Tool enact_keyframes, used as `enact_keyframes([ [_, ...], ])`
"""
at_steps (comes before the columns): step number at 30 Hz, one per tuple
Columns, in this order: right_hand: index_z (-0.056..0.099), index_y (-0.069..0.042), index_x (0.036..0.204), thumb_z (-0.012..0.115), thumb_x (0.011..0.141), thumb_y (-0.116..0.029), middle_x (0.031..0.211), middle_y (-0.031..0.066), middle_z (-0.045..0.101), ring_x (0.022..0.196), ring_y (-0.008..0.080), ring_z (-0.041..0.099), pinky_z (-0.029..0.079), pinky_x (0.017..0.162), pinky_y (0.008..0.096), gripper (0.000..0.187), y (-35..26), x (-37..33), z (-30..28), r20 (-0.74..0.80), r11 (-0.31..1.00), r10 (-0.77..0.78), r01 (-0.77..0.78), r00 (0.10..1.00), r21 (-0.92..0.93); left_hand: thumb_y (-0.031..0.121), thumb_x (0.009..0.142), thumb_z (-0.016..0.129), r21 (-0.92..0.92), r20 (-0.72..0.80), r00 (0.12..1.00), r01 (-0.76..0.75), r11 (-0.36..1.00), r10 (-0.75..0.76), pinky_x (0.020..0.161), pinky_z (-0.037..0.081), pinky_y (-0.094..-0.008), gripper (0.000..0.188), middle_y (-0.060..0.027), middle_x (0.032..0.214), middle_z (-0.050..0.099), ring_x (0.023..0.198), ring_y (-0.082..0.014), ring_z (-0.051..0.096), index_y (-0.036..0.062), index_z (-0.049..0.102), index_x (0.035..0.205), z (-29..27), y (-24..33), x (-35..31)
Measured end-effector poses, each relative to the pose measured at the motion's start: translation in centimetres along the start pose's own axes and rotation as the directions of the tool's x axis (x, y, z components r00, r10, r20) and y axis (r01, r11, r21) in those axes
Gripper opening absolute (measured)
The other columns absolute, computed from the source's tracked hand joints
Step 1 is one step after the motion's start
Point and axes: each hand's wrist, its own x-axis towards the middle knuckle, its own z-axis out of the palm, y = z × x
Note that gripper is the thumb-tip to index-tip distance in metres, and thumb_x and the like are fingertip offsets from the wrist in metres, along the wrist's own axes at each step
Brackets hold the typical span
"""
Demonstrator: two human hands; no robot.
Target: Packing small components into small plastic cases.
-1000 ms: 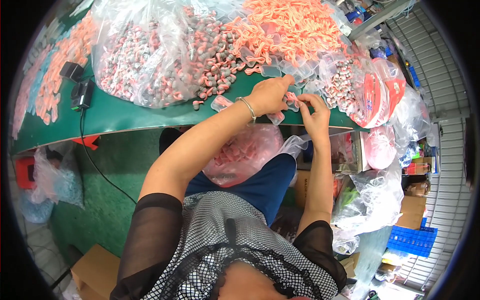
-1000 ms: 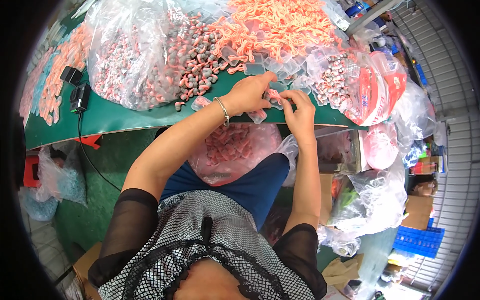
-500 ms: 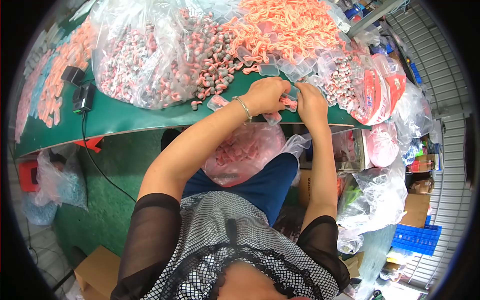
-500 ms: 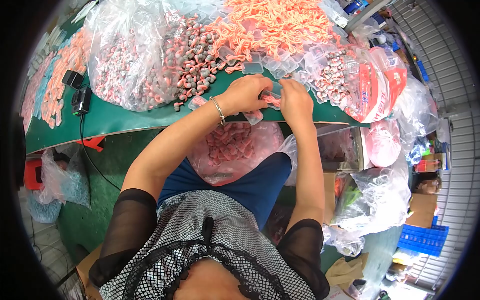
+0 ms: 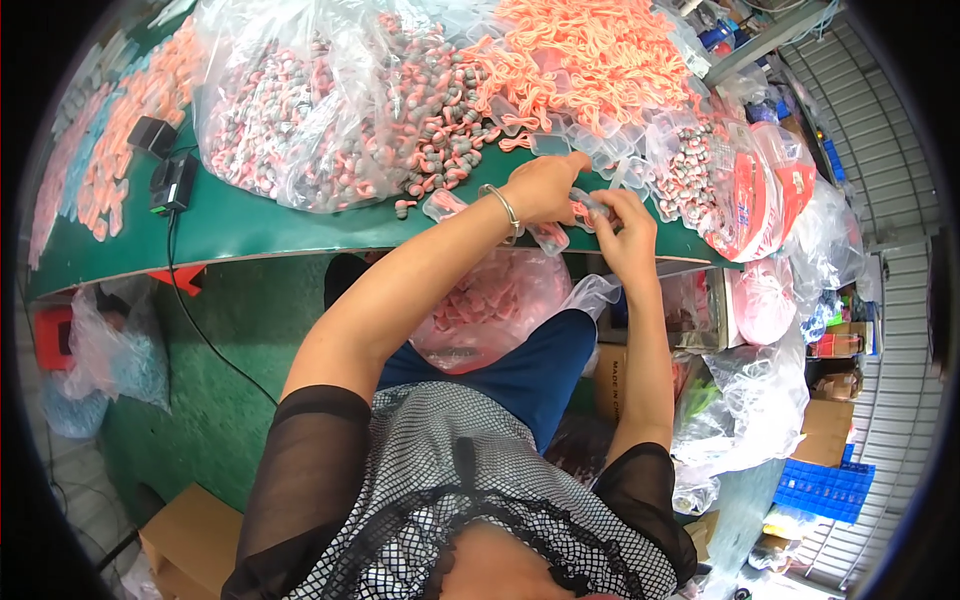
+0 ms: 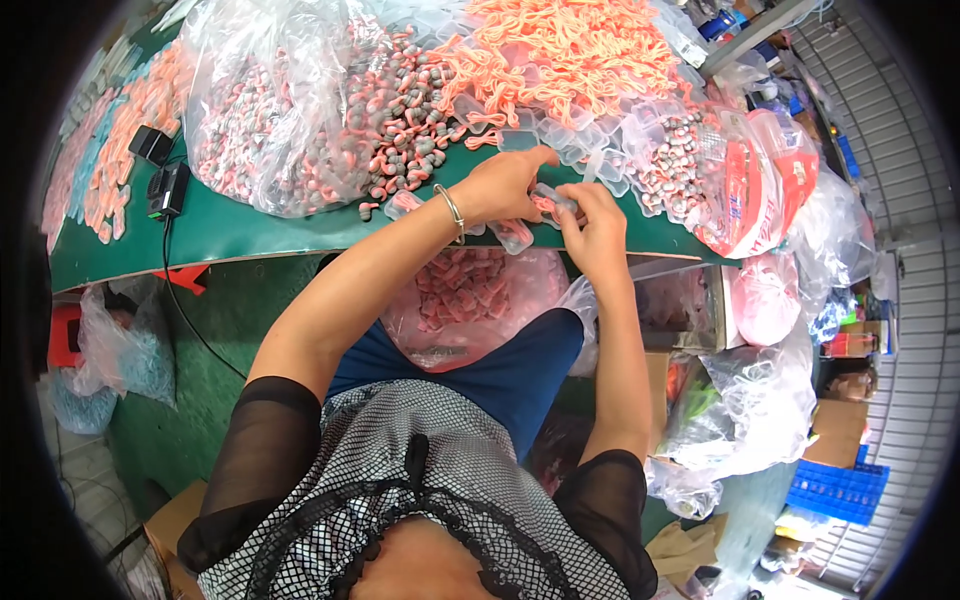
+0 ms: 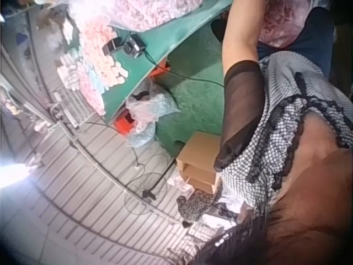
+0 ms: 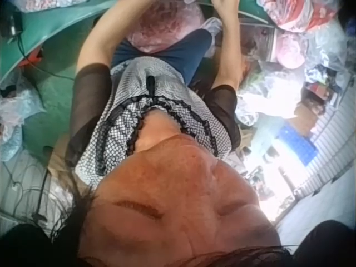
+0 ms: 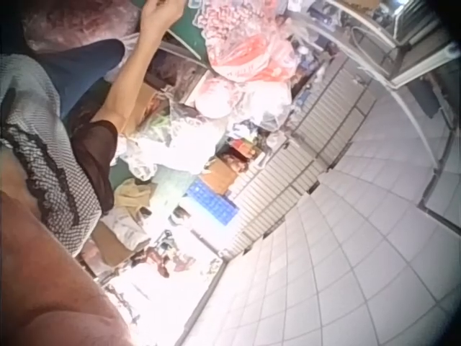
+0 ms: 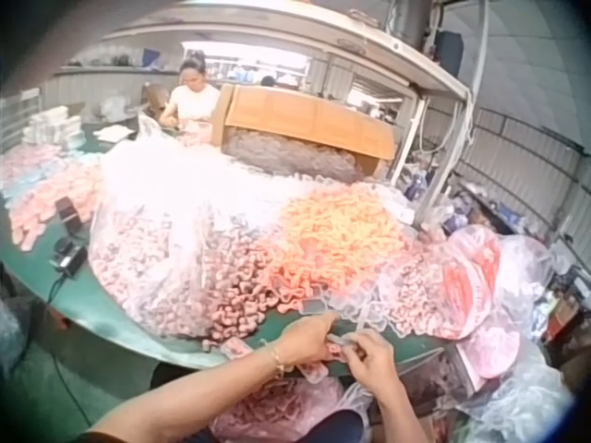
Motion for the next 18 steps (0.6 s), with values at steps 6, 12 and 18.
enact_keyframes([
  [6, 0.068, -0.004, 0.105, 0.07, 0.076, 0.003, 0.099, 0.0111, 0.064, 0.089, 0.0259, 0.062, 0.051, 0.078, 0.0344, 0.031, 0.2, -2.0, 0.9, -0.088, 0.992, -0.118, 0.122, 0.989, 0.036, 0.018, 0.06, 0.083, 0.017, 0.087, 0.995, -0.052, 0.998, 0.05, 0.071, 0.052, -0.0375, 0.041, -0.0135, 0.088, 0.065, 0.081, -0.0287, 0.066, 0.0013, 0.068, 0.094, -0.1, -1.1, 0.8],
  [12, 0.068, -0.004, 0.106, 0.074, 0.073, 0.001, 0.106, 0.0119, 0.063, 0.098, 0.0287, 0.059, 0.05, 0.083, 0.037, 0.034, 0.8, -2.7, 1.5, -0.136, 0.98, -0.199, 0.193, 0.971, -0.057, 0.014, 0.062, 0.082, 0.025, 0.15, 0.952, -0.274, 0.962, 0.267, 0.071, 0.053, -0.0348, 0.044, -0.0146, 0.094, 0.064, 0.082, -0.0258, 0.067, 0.001, 0.069, 0.102, -0.6, -2.4, 1.1],
  [18, 0.067, -0.004, 0.108, 0.073, 0.075, 0.001, 0.112, 0.013, 0.063, 0.101, 0.0287, 0.061, 0.05, 0.086, 0.0363, 0.034, 0.8, -2.8, 1.9, -0.138, 0.987, -0.159, 0.156, 0.978, -0.029, 0.015, 0.063, 0.079, 0.02, 0.234, 0.942, -0.253, 0.967, 0.242, 0.075, 0.054, -0.0366, 0.044, -0.0171, 0.091, 0.07, 0.086, -0.0295, 0.069, 0.0019, 0.069, 0.104, -1.4, -2.5, 1.5],
])
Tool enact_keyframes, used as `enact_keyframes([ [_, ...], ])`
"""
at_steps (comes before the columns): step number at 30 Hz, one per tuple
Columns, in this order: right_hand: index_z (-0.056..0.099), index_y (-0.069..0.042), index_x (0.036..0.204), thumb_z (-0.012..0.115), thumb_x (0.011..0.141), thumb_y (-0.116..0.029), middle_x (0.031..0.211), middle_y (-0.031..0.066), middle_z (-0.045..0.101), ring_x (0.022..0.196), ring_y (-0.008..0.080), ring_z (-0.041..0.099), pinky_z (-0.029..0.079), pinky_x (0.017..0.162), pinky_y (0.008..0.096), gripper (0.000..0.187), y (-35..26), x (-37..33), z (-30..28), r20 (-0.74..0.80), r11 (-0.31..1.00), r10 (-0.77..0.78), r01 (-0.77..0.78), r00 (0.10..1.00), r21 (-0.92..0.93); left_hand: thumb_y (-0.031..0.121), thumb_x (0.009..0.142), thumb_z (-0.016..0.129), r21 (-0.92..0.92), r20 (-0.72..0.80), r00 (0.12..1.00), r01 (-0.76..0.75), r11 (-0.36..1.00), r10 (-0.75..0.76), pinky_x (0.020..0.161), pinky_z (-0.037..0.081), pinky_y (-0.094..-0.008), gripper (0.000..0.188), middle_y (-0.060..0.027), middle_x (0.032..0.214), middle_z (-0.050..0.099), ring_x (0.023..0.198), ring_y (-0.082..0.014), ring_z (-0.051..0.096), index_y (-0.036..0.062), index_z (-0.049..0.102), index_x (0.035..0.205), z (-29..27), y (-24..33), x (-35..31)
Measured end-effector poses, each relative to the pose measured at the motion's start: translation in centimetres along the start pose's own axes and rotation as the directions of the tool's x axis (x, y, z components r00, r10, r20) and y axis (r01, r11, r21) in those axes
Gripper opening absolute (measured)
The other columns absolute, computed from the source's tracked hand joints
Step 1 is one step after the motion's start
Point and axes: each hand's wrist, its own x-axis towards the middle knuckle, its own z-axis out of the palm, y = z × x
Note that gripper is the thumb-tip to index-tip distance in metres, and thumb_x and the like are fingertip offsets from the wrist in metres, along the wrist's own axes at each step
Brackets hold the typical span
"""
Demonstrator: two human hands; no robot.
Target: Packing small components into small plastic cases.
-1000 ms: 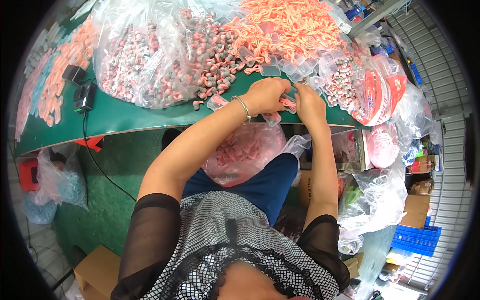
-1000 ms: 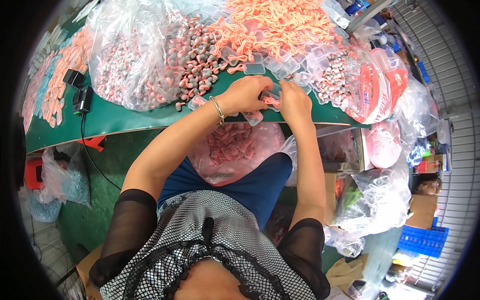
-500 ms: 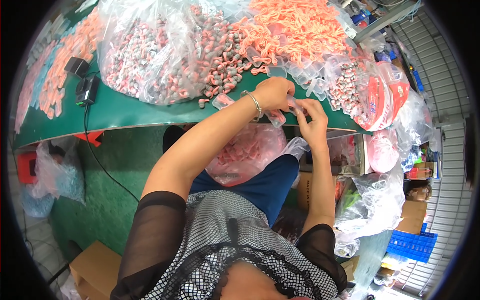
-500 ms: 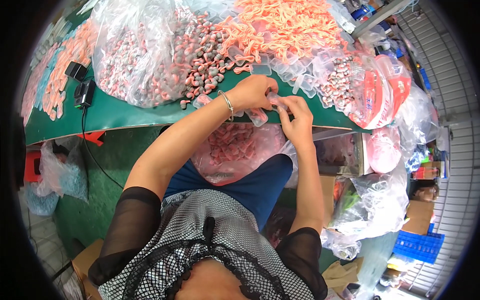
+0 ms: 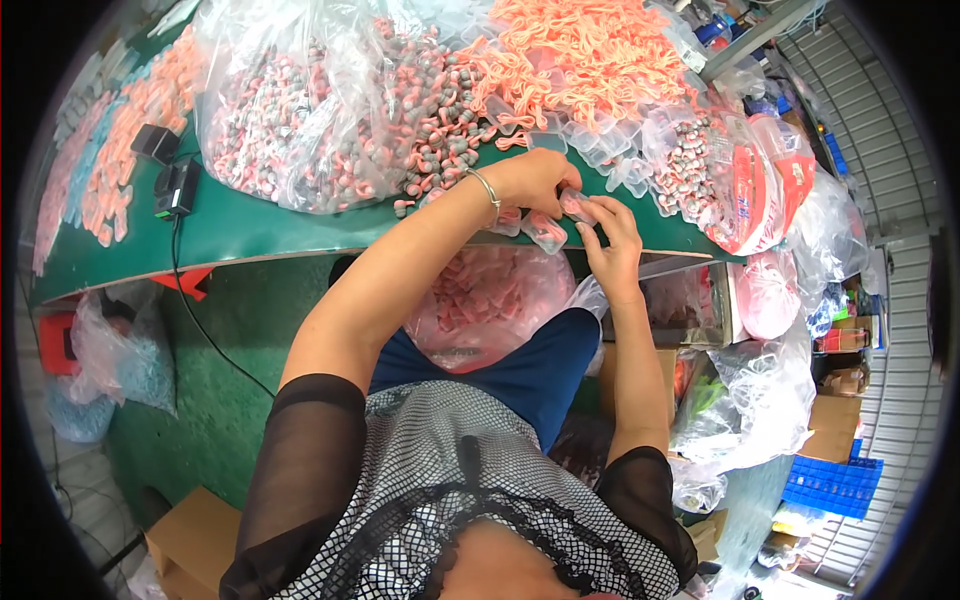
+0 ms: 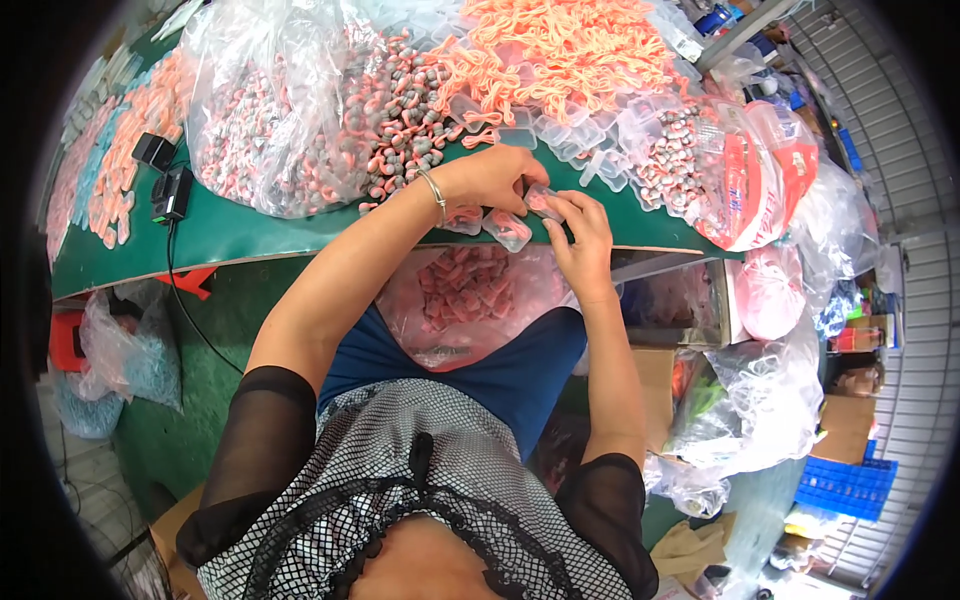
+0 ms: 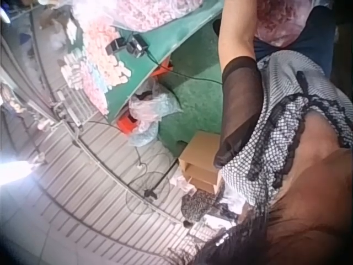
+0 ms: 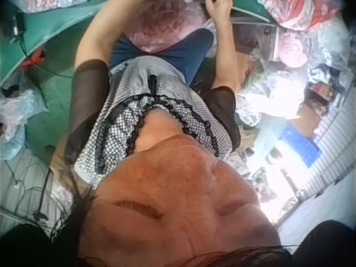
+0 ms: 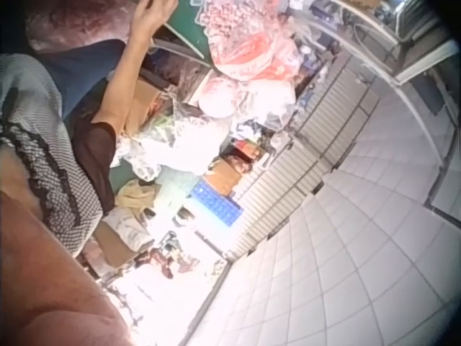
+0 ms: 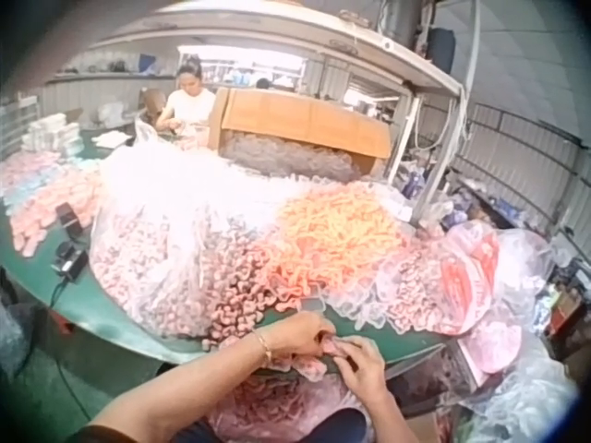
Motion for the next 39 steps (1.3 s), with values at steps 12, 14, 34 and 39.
enact_keyframes([
  [12, 0.065, -0.004, 0.114, 0.074, 0.075, 0.003, 0.113, 0.0146, 0.063, 0.104, 0.0302, 0.061, 0.05, 0.088, 0.0372, 0.04, -0.2, 0.1, 0.4, -0.039, 0.998, 0.041, -0.039, 0.998, 0.052, 0.019, 0.075, 0.069, 0.139, -0.299, 0.954, 0.002, 0.99, 0.04, 0.075, 0.052, -0.0411, 0.026, -0.0179, 0.088, 0.068, 0.084, -0.0339, 0.066, 0.0036, 0.071, 0.096, 2.8, -0.2, -0.1],
  [14, 0.065, -0.004, 0.115, 0.074, 0.075, 0.002, 0.113, 0.0148, 0.063, 0.104, 0.0302, 0.061, 0.05, 0.088, 0.0374, 0.042, 0.0, -0.1, 0.4, -0.045, 0.998, 0.035, -0.033, 0.998, 0.055, 0.019, 0.075, 0.069, 0.089, -0.234, 0.972, 0.028, 0.996, -0.007, 0.076, 0.052, -0.0415, 0.026, -0.0184, 0.092, 0.068, 0.084, -0.0342, 0.066, 0.0046, 0.071, 0.096, 2.1, 0.3, -0.2],
  [34, 0.063, 0.0, 0.114, 0.067, 0.086, -0.005, 0.106, 0.0166, 0.066, 0.092, 0.0291, 0.065, 0.051, 0.082, 0.0348, 0.029, -0.7, 2.2, 0.2, -0.05, 0.995, 0.083, -0.08, 0.995, 0.062, 0.017, 0.081, 0.071, 0.129, -0.231, 0.941, -0.223, 0.966, 0.248, 0.074, 0.05, -0.0388, 0.029, -0.0146, 0.091, 0.062, 0.084, -0.0323, 0.063, 0.0035, 0.067, 0.107, 0.0, 0.3, -1.0],
  [39, 0.066, -0.001, 0.111, 0.069, 0.084, -0.005, 0.102, 0.0147, 0.067, 0.088, 0.0256, 0.065, 0.051, 0.078, 0.0322, 0.027, -1.7, 2.0, -0.6, 0.006, 0.985, 0.125, -0.125, 0.992, 0.118, 0.019, 0.083, 0.07, 0.054, -0.229, 0.933, -0.272, 0.961, 0.277, 0.07, 0.049, -0.0387, 0.024, -0.014, 0.089, 0.062, 0.079, -0.0327, 0.062, 0.0042, 0.068, 0.102, -0.6, 1.4, -2.4],
])
